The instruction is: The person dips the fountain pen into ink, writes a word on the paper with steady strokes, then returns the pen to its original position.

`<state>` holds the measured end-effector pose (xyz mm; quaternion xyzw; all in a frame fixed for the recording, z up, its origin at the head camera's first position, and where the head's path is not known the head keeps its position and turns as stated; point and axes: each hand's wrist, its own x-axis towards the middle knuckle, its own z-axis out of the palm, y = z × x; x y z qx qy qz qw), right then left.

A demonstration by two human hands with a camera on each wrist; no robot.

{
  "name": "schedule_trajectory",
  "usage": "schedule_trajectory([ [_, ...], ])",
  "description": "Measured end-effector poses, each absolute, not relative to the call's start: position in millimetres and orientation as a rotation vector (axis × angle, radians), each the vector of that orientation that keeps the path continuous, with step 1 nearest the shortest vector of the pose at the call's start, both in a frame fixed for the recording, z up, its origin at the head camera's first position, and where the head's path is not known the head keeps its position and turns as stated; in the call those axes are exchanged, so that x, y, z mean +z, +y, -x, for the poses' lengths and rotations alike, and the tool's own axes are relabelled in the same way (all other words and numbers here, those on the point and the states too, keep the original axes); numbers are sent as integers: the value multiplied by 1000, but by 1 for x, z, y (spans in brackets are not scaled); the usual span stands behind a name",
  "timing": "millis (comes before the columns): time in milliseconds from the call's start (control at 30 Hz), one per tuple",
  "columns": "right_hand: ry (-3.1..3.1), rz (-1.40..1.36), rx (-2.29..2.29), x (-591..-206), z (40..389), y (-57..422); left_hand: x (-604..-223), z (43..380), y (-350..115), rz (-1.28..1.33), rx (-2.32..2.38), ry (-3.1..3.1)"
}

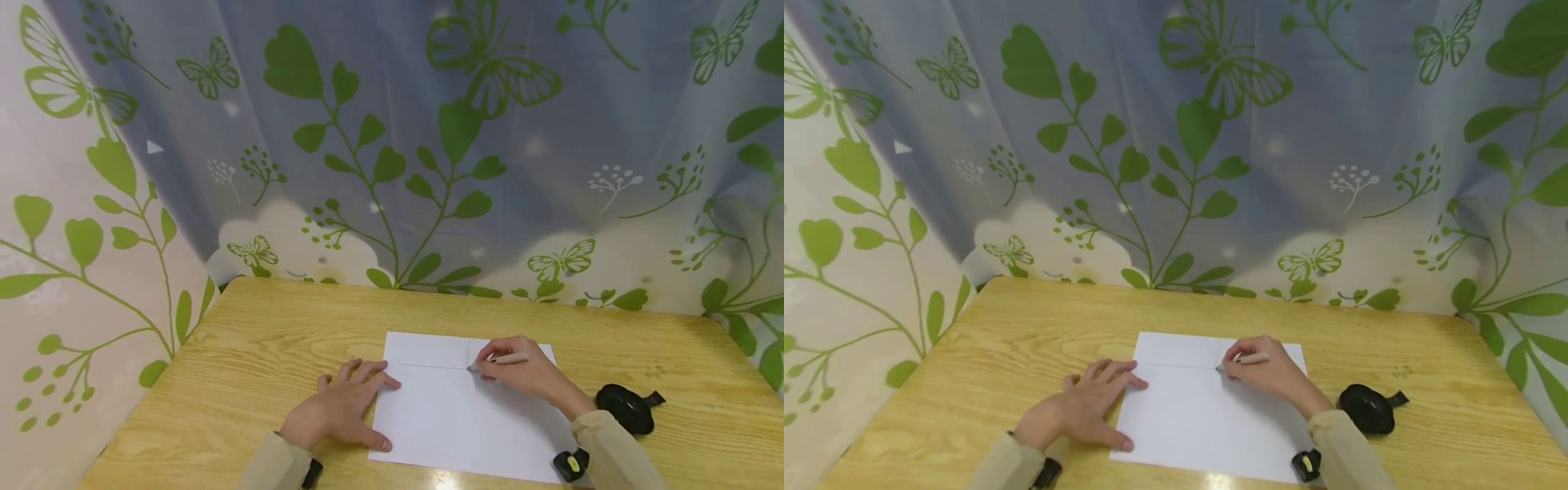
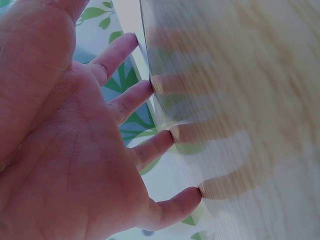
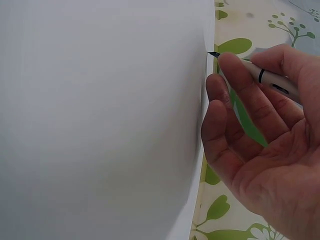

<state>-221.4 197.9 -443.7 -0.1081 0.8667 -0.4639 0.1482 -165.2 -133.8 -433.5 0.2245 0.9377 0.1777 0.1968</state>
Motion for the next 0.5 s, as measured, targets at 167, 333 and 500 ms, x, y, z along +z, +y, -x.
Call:
schedule_trajectory([
  [167,2489,319,-1328,-443,220,198,-435,166,-134,-631,496,2629],
  [333,2476,322,-1325,-442,219,198,-435,165,-134,-633,489,2632],
  [500,2473,341,-1307,-441,218,197,-433,165,-133,-631,491,2628],
])
